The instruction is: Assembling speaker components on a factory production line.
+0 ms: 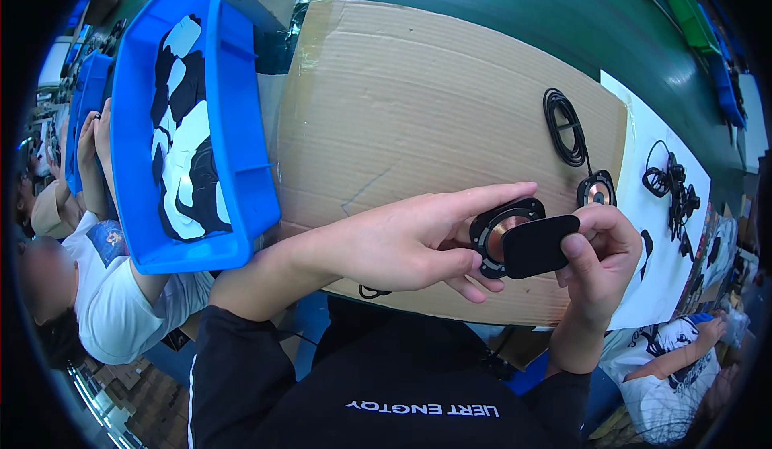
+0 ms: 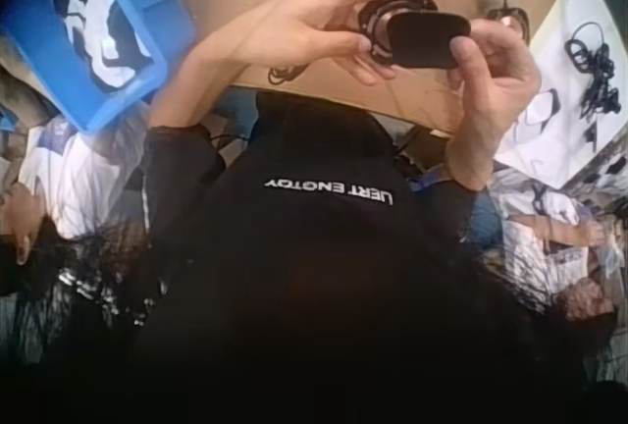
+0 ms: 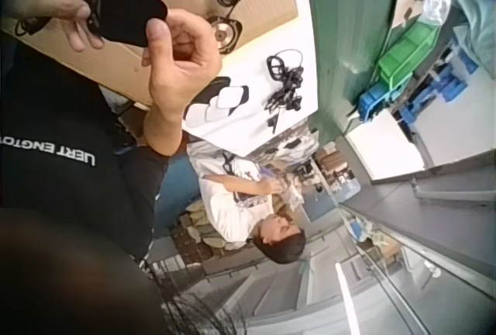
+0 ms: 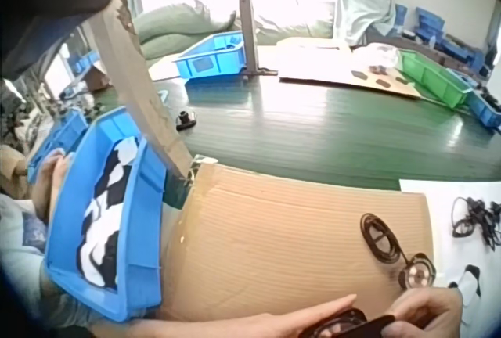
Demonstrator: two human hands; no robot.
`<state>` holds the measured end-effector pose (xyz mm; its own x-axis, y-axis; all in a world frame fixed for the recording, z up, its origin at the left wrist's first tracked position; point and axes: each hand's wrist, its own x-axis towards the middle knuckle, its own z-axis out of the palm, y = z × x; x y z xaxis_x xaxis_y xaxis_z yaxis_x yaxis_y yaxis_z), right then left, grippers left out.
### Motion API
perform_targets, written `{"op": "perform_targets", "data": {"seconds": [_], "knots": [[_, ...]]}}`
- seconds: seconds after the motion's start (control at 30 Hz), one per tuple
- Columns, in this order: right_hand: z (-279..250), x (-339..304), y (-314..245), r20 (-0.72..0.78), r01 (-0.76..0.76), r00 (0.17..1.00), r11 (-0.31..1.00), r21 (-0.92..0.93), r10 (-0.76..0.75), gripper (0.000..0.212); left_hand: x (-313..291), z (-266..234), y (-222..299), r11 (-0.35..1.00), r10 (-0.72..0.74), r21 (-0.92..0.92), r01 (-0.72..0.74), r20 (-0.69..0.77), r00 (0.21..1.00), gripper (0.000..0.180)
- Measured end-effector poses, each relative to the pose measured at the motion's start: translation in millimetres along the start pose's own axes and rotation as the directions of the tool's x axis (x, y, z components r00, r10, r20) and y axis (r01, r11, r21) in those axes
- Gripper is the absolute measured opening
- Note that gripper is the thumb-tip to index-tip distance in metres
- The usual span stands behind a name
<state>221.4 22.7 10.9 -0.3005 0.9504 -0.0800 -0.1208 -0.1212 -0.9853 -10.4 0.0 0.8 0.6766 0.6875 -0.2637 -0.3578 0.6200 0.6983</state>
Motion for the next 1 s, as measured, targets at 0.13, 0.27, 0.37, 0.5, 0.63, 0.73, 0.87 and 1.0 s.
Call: {"op": "perform_targets", "data": {"seconds": [0.13,0.27,0.37,0.5,0.63,0.73,0.87,1.0], "knots": [[8,0,0,0.005,-0.041,0.999,0.998,-0.057,0.041,0.012,0,0,2,0.982,0.073,0.174,-0.075,0.015,0.997,0.075],[9,1,-2,0.025,-0.026,0.999,0.996,-0.09,0.029,0.011,0,-2,-2,0.985,0.084,0.153,-0.086,0.018,0.996,0.076],[10,1,-3,0.033,-0.018,0.999,0.993,-0.114,0.021,0.011,1,-1,-2,0.987,0.08,0.139,-0.082,0.018,0.997,0.076],[11,1,-2,0.04,-0.007,0.999,0.988,-0.157,0.013,0.011,1,-1,-2,0.991,0.061,0.117,-0.063,0.017,0.998,0.076],[12,0,-1,0.042,0.0,0.999,0.99,-0.143,0.006,0.011,1,-2,-3,0.998,0.033,0.057,-0.034,0.024,0.999,0.077],[12,0,-1,0.043,-0.006,0.999,0.988,-0.157,0.013,0.011,2,-2,-1,0.998,0.02,0.062,-0.022,0.022,1.0,0.077],[12,1,-1,0.045,-0.005,0.999,0.984,-0.176,0.014,0.011,1,-2,-1,0.998,0.012,0.057,-0.013,0.017,1.0,0.077],[13,0,-1,0.043,0.012,0.999,0.981,-0.194,-0.004,0.012,1,-2,-1,0.999,0.021,0.024,-0.021,0.013,1.0,0.076]]}}
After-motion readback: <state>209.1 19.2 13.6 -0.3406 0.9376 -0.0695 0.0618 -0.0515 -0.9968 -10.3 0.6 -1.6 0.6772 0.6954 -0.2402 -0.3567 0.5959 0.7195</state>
